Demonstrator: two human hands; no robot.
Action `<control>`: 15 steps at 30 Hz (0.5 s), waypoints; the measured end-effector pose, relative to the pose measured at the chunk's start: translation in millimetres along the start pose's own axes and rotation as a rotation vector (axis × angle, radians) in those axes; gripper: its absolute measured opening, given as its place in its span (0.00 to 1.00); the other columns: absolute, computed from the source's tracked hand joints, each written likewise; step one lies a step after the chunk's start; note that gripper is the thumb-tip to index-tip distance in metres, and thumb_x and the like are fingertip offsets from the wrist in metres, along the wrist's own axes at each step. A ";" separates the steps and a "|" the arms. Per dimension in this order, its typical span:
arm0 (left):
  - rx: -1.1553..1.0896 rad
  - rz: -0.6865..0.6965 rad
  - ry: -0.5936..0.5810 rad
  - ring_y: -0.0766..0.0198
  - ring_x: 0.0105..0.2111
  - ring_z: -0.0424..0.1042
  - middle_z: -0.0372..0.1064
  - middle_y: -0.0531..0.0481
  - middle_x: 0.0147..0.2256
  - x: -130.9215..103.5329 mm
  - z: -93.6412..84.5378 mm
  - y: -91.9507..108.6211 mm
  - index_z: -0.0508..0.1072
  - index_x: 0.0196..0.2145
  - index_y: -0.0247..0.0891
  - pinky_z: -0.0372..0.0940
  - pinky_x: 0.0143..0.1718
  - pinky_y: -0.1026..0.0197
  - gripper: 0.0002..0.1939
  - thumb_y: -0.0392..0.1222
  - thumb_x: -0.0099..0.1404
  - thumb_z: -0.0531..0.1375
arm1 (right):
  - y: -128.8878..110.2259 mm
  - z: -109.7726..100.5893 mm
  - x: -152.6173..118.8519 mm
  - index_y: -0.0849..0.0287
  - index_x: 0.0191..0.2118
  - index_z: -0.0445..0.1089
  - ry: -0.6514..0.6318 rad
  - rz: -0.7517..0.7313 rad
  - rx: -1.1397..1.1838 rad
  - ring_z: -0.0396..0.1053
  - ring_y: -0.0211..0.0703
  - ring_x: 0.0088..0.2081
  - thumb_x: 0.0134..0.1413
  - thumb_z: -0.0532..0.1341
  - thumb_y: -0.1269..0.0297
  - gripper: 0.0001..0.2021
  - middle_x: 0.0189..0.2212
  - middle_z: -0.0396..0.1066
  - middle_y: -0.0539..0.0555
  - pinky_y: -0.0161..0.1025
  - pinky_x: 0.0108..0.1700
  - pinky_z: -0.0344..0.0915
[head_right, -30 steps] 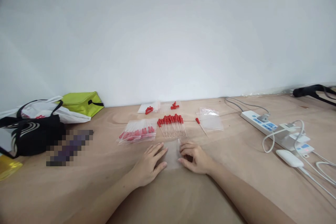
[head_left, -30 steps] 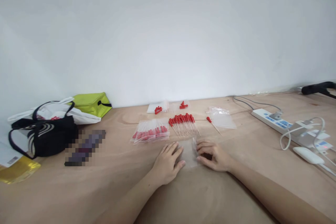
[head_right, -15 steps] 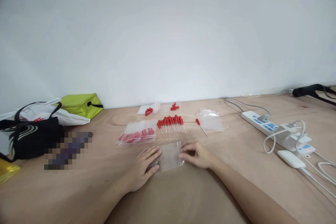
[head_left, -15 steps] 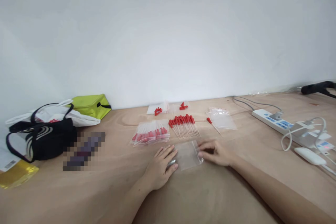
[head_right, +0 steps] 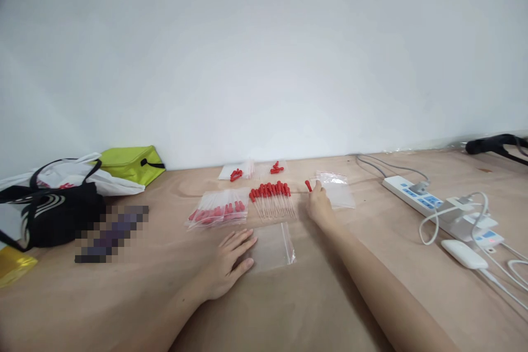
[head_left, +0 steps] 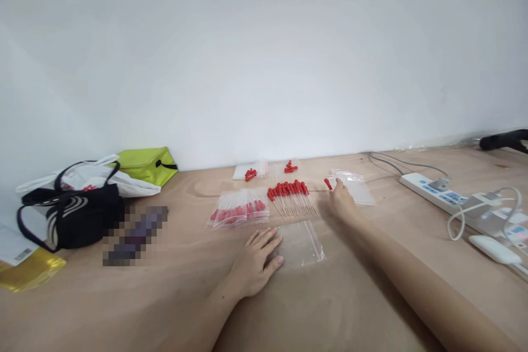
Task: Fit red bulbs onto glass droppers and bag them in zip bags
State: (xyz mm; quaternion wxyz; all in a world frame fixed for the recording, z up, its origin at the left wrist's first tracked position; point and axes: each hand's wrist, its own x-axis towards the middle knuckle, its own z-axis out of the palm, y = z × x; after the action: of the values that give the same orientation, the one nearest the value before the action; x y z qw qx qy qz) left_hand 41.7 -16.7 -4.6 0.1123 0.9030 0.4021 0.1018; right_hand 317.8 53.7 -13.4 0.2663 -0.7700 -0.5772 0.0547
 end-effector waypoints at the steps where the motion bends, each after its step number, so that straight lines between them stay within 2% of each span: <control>1: 0.000 0.001 0.002 0.57 0.57 0.50 0.51 0.46 0.58 0.1 0.2 -0.3 0.59 0.55 0.42 0.47 0.56 0.46 0.22 0.50 0.65 0.48 | 1.6 -1.0 -6.2 0.71 0.55 0.45 0.010 -0.025 0.124 0.66 0.47 0.34 0.52 0.47 0.69 0.24 0.32 0.66 0.61 0.42 0.37 0.60; 3: 0.003 -0.003 0.003 0.56 0.57 0.50 0.51 0.46 0.58 0.6 0.1 -0.3 0.59 0.55 0.42 0.47 0.56 0.46 0.23 0.51 0.64 0.49 | 6.0 -2.0 -22.4 0.68 0.58 0.37 0.021 -0.046 0.444 0.65 0.43 0.28 0.53 0.47 0.63 0.28 0.27 0.63 0.52 0.40 0.32 0.62; 6: 0.010 -0.016 -0.005 0.56 0.57 0.50 0.51 0.46 0.58 1.4 -0.3 0.5 0.58 0.55 0.41 0.47 0.57 0.46 0.23 0.49 0.63 0.50 | 11.3 -0.6 -49.0 0.59 0.57 0.35 0.029 0.007 0.812 0.62 0.38 0.21 0.51 0.49 0.55 0.31 0.25 0.57 0.46 0.38 0.25 0.63; 11: 0.002 -0.012 0.005 0.56 0.57 0.50 0.51 0.46 0.58 1.4 -0.7 0.7 0.57 0.55 0.41 0.47 0.56 0.45 0.23 0.49 0.63 0.50 | 6.5 5.2 -68.8 0.55 0.54 0.40 0.040 0.091 1.008 0.64 0.38 0.20 0.47 0.54 0.51 0.31 0.24 0.56 0.45 0.38 0.23 0.65; 15: 0.003 -0.007 -0.009 0.57 0.57 0.50 0.50 0.46 0.58 1.4 -1.7 0.9 0.56 0.56 0.42 0.46 0.57 0.46 0.24 0.50 0.64 0.49 | -3.2 8.0 -72.5 0.55 0.49 0.46 -0.063 0.153 1.132 0.66 0.39 0.22 0.43 0.57 0.47 0.30 0.23 0.60 0.45 0.38 0.25 0.66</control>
State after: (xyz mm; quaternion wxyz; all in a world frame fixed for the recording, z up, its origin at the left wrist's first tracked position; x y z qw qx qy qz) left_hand 42.7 -16.0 -2.5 0.1129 0.9023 0.4047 0.0968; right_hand 288.1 -9.5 -34.8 0.6153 -0.5450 -0.4082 0.3972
